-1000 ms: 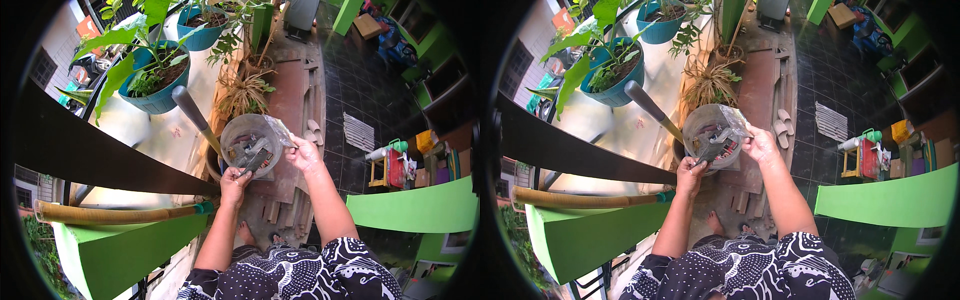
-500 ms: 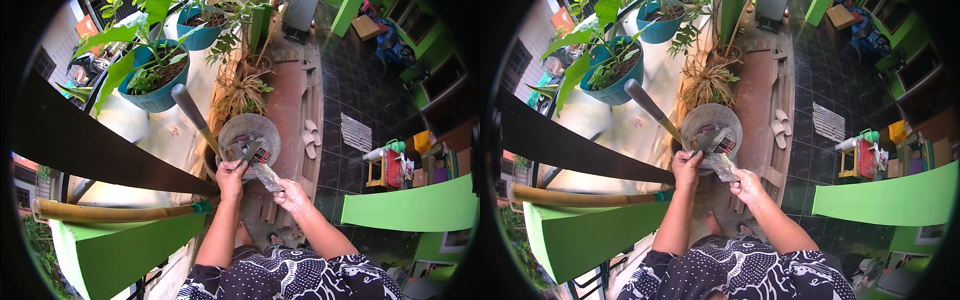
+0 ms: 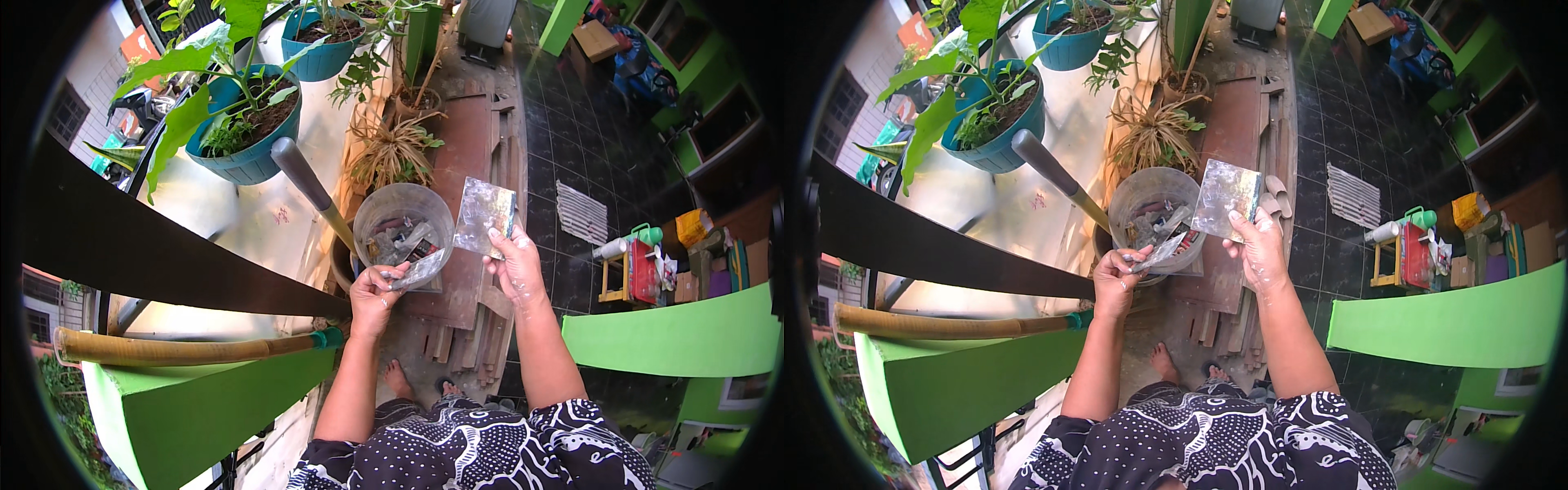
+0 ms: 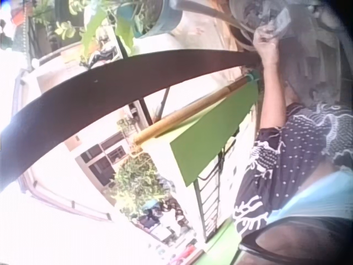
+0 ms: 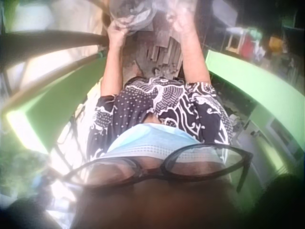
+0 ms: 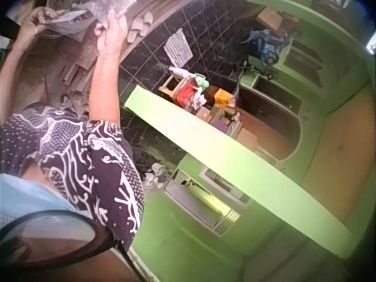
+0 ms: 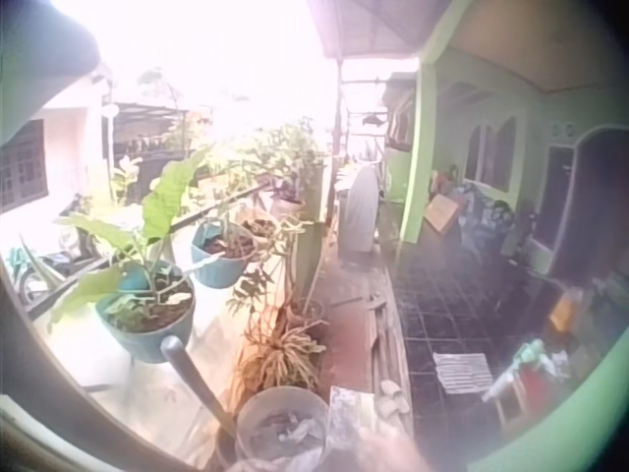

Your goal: The person applies a bead of sealant along a wall joint using a caulking gun, then smooths it with a putty knife and wipes excess with a cloth. They later move to a sink area, rinse the putty knife, and walk outside to clean the tool in a bucket before returning indoors.

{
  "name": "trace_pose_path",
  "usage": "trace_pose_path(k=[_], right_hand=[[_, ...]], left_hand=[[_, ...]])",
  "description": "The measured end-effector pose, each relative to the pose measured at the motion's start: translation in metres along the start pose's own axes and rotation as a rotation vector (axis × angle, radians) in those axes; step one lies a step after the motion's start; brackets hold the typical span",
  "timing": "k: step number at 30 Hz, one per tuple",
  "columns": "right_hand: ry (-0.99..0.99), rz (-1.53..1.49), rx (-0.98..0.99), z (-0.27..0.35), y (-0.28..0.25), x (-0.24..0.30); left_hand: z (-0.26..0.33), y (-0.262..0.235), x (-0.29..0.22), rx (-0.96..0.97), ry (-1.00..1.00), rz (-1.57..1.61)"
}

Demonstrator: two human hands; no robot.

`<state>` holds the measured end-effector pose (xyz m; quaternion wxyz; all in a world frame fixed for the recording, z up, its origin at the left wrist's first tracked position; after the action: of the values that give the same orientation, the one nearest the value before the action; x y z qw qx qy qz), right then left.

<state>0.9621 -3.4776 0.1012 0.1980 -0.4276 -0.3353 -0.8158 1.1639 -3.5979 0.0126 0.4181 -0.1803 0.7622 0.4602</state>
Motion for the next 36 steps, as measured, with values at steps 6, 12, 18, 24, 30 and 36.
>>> trace_pose_path(k=[6, 12, 18, 24, 30, 36], right_hand=[[0.483, 0.235, 0.083, -0.004, -0.053, -0.069], [-0.216, 1.182, -0.14, 0.007, -0.04, -0.028], [-0.086, 1.054, 0.27, -0.022, -0.016, -0.004], [-0.273, 1.237, -0.079, -0.053, -0.015, 0.03], [0.152, 0.231, 0.324, -0.084, 0.009, 0.02], [-0.052, 0.567, 0.058, -0.057, 0.037, 0.004]], left_hand=[[-0.011, -0.01, -0.015, -0.044, 0.13, -0.102], [-0.011, -0.012, -0.023, 0.179, 0.223, -0.851], [-0.011, 0.023, -0.045, 0.254, 0.31, -0.754], [-0.022, 0.014, -0.069, 0.178, 0.309, -0.798], [-0.003, -0.022, -0.05, -0.17, 0.074, -0.565], [0.019, -0.044, -0.053, -0.414, -0.163, -0.361]])
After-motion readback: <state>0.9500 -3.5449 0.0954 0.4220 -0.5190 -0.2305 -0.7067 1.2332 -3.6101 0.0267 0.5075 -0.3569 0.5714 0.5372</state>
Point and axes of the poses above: each hand's wrist, its own z-axis away from the middle knuckle, its own y-axis out of the palm, x = y × z, the point moved 2 cm from there along -z, towards the middle knuckle, and after that the axes turned 12 degrees about y, right-handed, at the moved point
